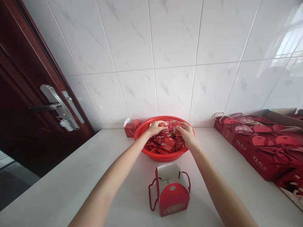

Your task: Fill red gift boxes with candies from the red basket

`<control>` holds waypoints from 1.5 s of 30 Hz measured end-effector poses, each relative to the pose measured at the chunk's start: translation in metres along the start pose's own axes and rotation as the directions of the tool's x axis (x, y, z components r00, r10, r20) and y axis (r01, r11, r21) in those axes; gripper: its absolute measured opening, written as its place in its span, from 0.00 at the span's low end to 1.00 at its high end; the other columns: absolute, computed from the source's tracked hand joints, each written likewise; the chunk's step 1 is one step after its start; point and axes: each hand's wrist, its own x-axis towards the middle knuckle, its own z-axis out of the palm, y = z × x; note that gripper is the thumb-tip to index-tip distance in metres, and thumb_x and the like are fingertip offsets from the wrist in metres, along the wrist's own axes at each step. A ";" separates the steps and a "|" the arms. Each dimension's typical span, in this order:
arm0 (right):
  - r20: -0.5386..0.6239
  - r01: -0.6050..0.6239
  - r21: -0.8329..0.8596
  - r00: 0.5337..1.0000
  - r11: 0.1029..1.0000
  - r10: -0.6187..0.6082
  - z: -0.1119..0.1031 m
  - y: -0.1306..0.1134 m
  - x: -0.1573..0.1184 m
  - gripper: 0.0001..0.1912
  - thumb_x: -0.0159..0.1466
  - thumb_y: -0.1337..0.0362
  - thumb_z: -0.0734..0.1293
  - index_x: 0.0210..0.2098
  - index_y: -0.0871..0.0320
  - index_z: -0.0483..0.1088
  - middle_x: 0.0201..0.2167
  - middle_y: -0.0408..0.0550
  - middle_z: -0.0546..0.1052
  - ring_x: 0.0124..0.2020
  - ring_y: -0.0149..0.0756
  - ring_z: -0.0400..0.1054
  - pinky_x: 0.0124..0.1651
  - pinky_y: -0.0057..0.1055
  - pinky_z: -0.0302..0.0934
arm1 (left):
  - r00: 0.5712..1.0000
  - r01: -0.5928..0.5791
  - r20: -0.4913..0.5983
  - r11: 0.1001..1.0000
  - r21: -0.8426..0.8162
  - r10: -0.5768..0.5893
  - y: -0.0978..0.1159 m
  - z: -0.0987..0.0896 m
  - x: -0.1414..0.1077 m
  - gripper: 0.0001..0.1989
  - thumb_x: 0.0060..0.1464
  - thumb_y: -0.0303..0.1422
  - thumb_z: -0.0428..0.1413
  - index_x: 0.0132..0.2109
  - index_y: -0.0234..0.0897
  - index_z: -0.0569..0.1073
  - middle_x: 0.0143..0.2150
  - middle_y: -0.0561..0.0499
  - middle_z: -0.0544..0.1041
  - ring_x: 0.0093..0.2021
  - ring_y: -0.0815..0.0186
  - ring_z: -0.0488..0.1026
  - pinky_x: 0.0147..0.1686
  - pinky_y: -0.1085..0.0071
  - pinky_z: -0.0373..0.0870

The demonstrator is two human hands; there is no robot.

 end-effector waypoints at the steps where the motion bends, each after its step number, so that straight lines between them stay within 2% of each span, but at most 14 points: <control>1: 0.000 -0.001 0.001 1.000 1.000 0.001 0.000 0.000 0.000 0.11 0.47 0.61 0.70 0.31 0.55 0.70 0.24 0.41 0.75 0.26 0.34 0.69 0.28 0.30 0.66 | 1.000 -0.007 -0.011 1.000 -0.021 0.007 0.000 0.000 0.000 0.17 0.48 0.27 0.59 0.47 0.34 0.79 0.52 0.44 0.80 0.51 0.57 0.76 0.54 0.63 0.70; 6: 0.001 -0.011 0.002 1.000 1.000 0.011 0.000 0.001 0.000 0.11 0.47 0.61 0.69 0.32 0.55 0.69 0.24 0.41 0.76 0.25 0.35 0.70 0.28 0.30 0.66 | 0.998 -0.042 -0.060 0.993 -0.106 0.036 -0.002 0.000 0.001 0.19 0.46 0.23 0.57 0.47 0.35 0.78 0.51 0.45 0.80 0.51 0.59 0.76 0.52 0.65 0.71; 10: -0.001 0.002 -0.001 1.000 1.000 -0.002 -0.001 0.002 0.001 0.13 0.47 0.61 0.69 0.33 0.56 0.71 0.27 0.44 0.79 0.28 0.37 0.73 0.28 0.31 0.67 | 0.994 -0.076 -0.093 0.986 -0.151 0.063 -0.004 -0.002 0.002 0.18 0.46 0.24 0.60 0.46 0.34 0.78 0.51 0.46 0.79 0.51 0.59 0.75 0.54 0.64 0.70; 16: -0.006 0.030 0.002 1.000 1.000 -0.030 -0.002 0.006 0.005 0.15 0.47 0.62 0.69 0.35 0.57 0.73 0.31 0.45 0.80 0.29 0.37 0.73 0.34 0.33 0.69 | 0.993 -0.114 -0.051 0.969 -0.218 0.105 -0.002 -0.002 0.001 0.22 0.46 0.26 0.63 0.51 0.33 0.76 0.53 0.43 0.78 0.50 0.60 0.75 0.52 0.64 0.71; 21: -0.012 0.021 -0.005 1.000 1.000 -0.021 -0.003 0.009 0.008 0.14 0.48 0.61 0.70 0.35 0.56 0.72 0.30 0.44 0.78 0.26 0.34 0.71 0.30 0.31 0.68 | 0.989 -0.144 -0.015 0.954 -0.262 0.145 0.005 -0.003 -0.003 0.25 0.46 0.26 0.64 0.54 0.36 0.75 0.57 0.43 0.76 0.51 0.60 0.74 0.51 0.65 0.71; 23: -0.010 0.014 -0.013 1.000 1.000 -0.014 -0.003 0.007 0.007 0.14 0.48 0.60 0.70 0.35 0.56 0.72 0.30 0.44 0.78 0.25 0.33 0.70 0.28 0.30 0.68 | 0.987 -0.149 0.006 0.948 -0.280 0.158 0.007 -0.003 -0.004 0.25 0.46 0.27 0.64 0.54 0.36 0.76 0.54 0.44 0.77 0.49 0.61 0.75 0.49 0.67 0.72; 27: 0.019 -0.015 -0.031 1.000 0.999 0.016 -0.002 0.002 0.004 0.14 0.48 0.59 0.71 0.34 0.56 0.71 0.27 0.42 0.76 0.25 0.32 0.69 0.26 0.28 0.66 | 0.984 -0.141 0.063 0.939 -0.312 0.168 0.009 -0.003 -0.007 0.27 0.46 0.27 0.63 0.56 0.35 0.75 0.43 0.46 0.80 0.39 0.64 0.76 0.42 0.68 0.73; 29: 0.046 -0.036 -0.045 0.998 0.998 0.038 -0.002 0.000 0.002 0.14 0.48 0.59 0.72 0.33 0.56 0.71 0.26 0.42 0.75 0.25 0.33 0.70 0.24 0.28 0.66 | 0.981 -0.137 0.086 0.936 -0.325 0.174 0.010 -0.003 -0.008 0.28 0.46 0.27 0.63 0.57 0.35 0.75 0.43 0.46 0.80 0.40 0.64 0.76 0.41 0.69 0.73; 35: 0.112 -0.053 -0.080 0.992 0.995 0.062 -0.002 -0.002 0.000 0.17 0.46 0.57 0.76 0.30 0.56 0.69 0.23 0.41 0.75 0.23 0.33 0.70 0.24 0.27 0.65 | 0.977 -0.130 0.116 0.933 -0.335 0.178 0.014 -0.004 -0.009 0.25 0.44 0.31 0.66 0.53 0.36 0.78 0.48 0.45 0.80 0.48 0.60 0.76 0.49 0.65 0.71; 40: 0.165 -0.028 -0.080 0.985 0.996 0.041 -0.003 0.000 0.000 0.18 0.46 0.56 0.76 0.30 0.56 0.68 0.22 0.41 0.75 0.22 0.33 0.70 0.24 0.28 0.64 | 0.981 -0.118 0.113 0.941 -0.316 0.160 0.019 -0.003 -0.011 0.21 0.48 0.41 0.65 0.48 0.35 0.80 0.47 0.44 0.81 0.47 0.59 0.77 0.49 0.64 0.72; 45: 0.197 -0.037 -0.079 0.979 0.996 0.052 -0.004 0.003 0.001 0.14 0.47 0.61 0.75 0.31 0.56 0.70 0.23 0.41 0.77 0.24 0.35 0.72 0.27 0.30 0.67 | 0.984 -0.131 0.081 0.953 -0.274 0.159 0.018 0.001 -0.011 0.19 0.47 0.43 0.66 0.43 0.35 0.80 0.45 0.46 0.81 0.46 0.60 0.76 0.48 0.65 0.71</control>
